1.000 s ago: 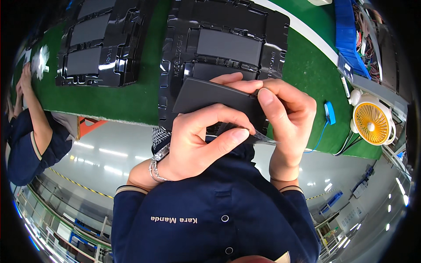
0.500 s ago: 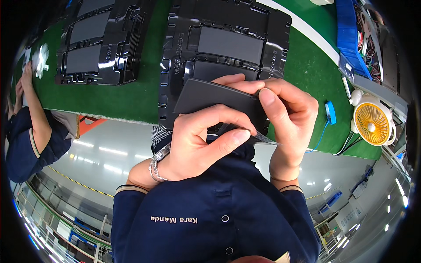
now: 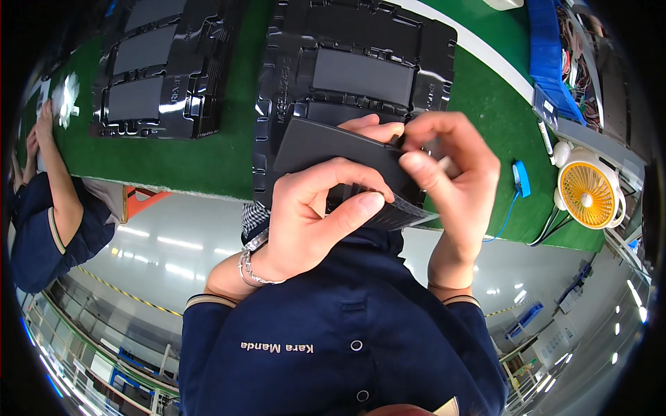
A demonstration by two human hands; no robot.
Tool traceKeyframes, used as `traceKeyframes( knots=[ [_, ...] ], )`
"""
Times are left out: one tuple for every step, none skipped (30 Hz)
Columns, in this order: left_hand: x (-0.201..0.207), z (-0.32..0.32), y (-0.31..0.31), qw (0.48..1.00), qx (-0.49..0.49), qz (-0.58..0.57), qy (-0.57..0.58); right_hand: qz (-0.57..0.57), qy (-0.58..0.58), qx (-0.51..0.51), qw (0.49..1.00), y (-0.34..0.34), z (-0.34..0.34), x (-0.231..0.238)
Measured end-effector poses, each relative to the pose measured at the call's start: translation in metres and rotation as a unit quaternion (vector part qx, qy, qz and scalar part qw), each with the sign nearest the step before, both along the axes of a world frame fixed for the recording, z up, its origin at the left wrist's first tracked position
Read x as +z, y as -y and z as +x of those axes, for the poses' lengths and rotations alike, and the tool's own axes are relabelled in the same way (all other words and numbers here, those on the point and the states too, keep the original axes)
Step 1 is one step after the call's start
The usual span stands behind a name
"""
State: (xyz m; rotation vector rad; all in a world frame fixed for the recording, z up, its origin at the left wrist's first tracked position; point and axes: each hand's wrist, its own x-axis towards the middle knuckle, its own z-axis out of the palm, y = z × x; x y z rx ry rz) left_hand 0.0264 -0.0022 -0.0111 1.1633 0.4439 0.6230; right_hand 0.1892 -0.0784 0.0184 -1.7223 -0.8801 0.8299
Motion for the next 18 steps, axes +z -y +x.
traceKeyframes(
  knots=[
    [-0.005,0.0,-0.001,1.0,-0.002,0.015,0.011,0.015,0.005,0.044,0.999,0.0,0.001,-0.006],
    [-0.004,-0.001,-0.002,1.0,0.0,0.0,-0.013,-0.023,-0.038,0.061,0.997,0.0,0.001,-0.006],
    [-0.002,-0.005,-0.003,0.999,0.003,-0.014,-0.037,-0.046,-0.014,0.063,0.997,-0.002,0.004,-0.002],
    [-0.003,-0.008,-0.006,0.999,0.021,0.006,-0.049,-0.066,0.011,0.065,0.996,-0.006,0.009,0.001],
    [-0.003,-0.011,-0.011,0.997,0.036,0.027,-0.06,-0.033,0.029,0.048,0.998,-0.011,0.02,-0.007],
    [-0.009,-0.016,-0.015,0.99,0.092,0.088,-0.066,-0.042,0.054,0.028,0.997,-0.019,0.034,-0.004],
    [-0.015,-0.021,-0.022,0.982,0.116,0.132,-0.076,-0.035,0.063,-0.011,0.997,-0.025,0.047,-0.013],
    [-0.018,-0.028,-0.029,0.969,0.145,0.177,-0.09,-0.036,0.105,-0.02,0.994,-0.037,0.061,-0.019],
    [-0.02,-0.034,-0.033,0.962,0.153,0.18,-0.136,-0.03,0.121,-0.027,0.992,-0.046,0.071,-0.024],
    [-0.021,-0.04,-0.036,0.952,0.163,0.182,-0.184,-0.025,0.134,-0.031,0.99,-0.055,0.079,-0.028],
    [-0.024,-0.042,-0.038,0.948,0.162,0.183,-0.205,-0.005,0.17,-0.019,0.985,-0.064,0.085,-0.036],
    [-0.028,-0.044,-0.04,0.944,0.159,0.184,-0.224,0.014,0.206,-0.008,0.978,-0.07,0.089,-0.041],
    [-0.032,-0.047,-0.042,0.94,0.164,0.177,-0.241,0.001,0.209,0.007,0.978,-0.08,0.084,-0.043],
    [-0.037,-0.047,-0.042,0.938,0.165,0.169,-0.255,0.007,0.228,0.013,0.973,-0.088,0.083,-0.052],
    [-0.043,-0.048,-0.043,0.928,0.153,0.215,-0.263,-0.032,0.308,0.008,0.951,-0.091,0.079,-0.054],
    [-0.041,-0.047,-0.041,0.922,0.143,0.223,-0.283,-0.072,0.383,0.003,0.921,-0.093,0.072,-0.052],
    [-0.037,-0.046,-0.038,0.906,0.144,0.253,-0.307,-0.108,0.421,0.008,0.901,-0.094,0.07,-0.047],
    [-0.033,-0.044,-0.036,0.889,0.147,0.282,-0.33,-0.08,0.445,-0.007,0.892,-0.093,0.069,-0.048]
  ],
)
